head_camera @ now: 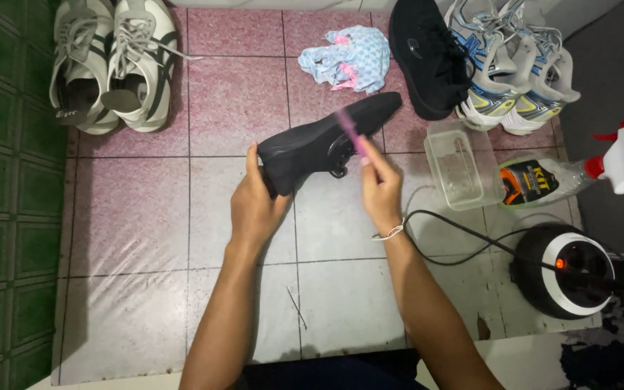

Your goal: The person holds a black shoe in their left hand and scrubs the sole with a pink brush in their right hand. They rotate the shoe to clean different areas of the sole and the side near the laces.

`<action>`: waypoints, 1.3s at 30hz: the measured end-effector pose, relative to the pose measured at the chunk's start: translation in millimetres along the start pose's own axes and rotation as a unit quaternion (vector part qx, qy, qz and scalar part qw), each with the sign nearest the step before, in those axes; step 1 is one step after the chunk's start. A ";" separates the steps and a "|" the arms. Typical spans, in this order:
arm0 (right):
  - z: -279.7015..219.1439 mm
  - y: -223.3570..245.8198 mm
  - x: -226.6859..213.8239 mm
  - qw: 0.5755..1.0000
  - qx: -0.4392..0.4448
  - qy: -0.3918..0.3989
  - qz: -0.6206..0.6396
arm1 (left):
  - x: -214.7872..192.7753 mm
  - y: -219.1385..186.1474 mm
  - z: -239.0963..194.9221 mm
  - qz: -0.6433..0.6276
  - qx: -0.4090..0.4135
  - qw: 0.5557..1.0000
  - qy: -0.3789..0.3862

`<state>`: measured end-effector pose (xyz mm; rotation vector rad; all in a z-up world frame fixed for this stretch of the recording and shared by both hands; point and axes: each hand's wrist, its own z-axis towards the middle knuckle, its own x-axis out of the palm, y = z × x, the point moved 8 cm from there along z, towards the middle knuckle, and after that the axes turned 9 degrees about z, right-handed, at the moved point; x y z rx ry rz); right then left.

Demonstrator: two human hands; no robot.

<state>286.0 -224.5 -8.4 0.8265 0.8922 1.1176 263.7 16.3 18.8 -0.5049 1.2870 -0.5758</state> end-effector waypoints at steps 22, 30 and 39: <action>2.0 8.1 -4.4 1.000 -0.002 -0.029 -0.001 | -1.0 3.3 -1.7 -0.001 0.044 0.998 -0.040; -2.8 21.7 9.9 0.997 -0.068 0.019 -0.026 | 1.2 5.8 -2.2 0.016 0.042 0.998 -0.050; -6.2 27.3 13.5 0.993 -0.089 0.040 -0.070 | 4.1 11.4 -2.8 0.000 0.029 0.999 -0.030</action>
